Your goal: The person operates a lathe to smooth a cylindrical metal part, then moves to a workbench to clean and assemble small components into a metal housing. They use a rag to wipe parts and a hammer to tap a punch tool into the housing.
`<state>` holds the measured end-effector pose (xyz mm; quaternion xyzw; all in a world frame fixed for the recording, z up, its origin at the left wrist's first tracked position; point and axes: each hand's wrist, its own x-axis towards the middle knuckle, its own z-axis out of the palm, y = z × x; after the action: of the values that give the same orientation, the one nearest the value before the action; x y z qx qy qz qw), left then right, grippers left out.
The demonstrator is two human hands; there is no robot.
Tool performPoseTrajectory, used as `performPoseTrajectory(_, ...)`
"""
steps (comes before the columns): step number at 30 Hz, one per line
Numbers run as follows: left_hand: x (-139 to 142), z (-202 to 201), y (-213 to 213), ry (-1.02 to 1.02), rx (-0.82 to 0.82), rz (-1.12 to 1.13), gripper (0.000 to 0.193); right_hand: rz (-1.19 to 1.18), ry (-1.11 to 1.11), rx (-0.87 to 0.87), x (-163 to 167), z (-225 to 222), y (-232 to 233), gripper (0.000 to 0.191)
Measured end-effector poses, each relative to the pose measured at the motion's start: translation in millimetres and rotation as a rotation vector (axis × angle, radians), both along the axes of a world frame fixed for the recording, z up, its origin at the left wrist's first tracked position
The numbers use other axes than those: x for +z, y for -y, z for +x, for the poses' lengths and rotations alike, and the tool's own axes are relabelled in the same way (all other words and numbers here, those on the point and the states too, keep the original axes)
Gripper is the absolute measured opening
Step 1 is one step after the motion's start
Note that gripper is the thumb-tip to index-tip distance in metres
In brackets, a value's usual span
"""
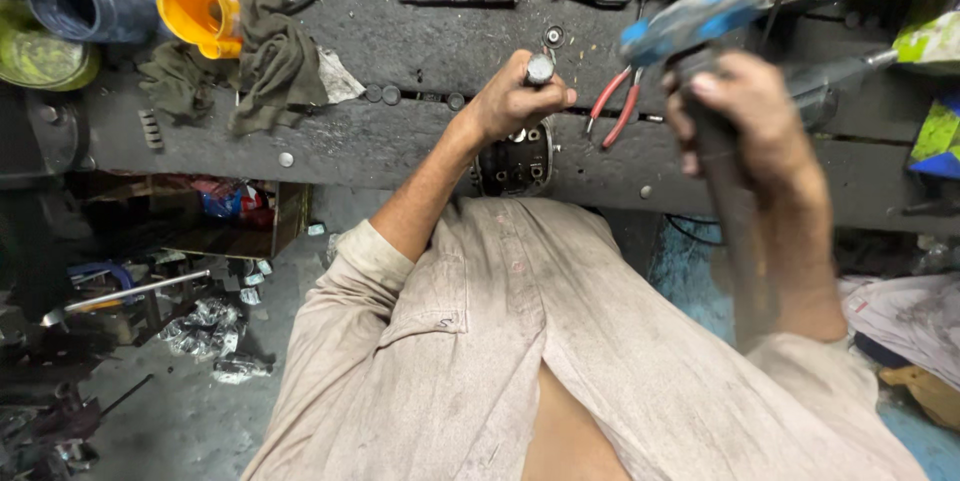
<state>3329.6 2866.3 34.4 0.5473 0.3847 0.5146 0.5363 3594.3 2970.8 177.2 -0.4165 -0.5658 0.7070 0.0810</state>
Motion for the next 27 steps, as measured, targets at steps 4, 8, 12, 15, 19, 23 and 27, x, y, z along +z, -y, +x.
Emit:
performPoseTrajectory(4,-7,1,-1,-0.305,0.154,0.526,0.043,0.456,-0.301,0.17,64,-26,-26,0.037)
performPoseTrajectory(8,-11,4,3,-0.107,0.124,0.143,0.044,0.731,-0.412,0.244,95,-55,-41,0.034)
performPoseTrajectory(12,-9,5,3,-0.402,0.271,0.699,0.031,0.891,-0.115,0.385,103,-87,-40,0.032)
performPoseTrajectory(15,-3,5,9,0.035,0.063,-0.215,0.051,0.556,0.405,0.65,86,-110,-13,0.031)
performPoseTrajectory(19,3,8,14,0.073,0.1,-0.104,0.035,0.063,0.429,0.458,74,-118,13,0.029)
performPoseTrajectory(23,2,15,15,-0.036,0.227,-0.095,0.041,0.191,0.23,0.418,85,-107,5,0.03)
performPoseTrajectory(27,-6,17,16,-0.322,0.292,0.265,0.036,0.671,-0.062,0.427,107,-79,-17,0.038)
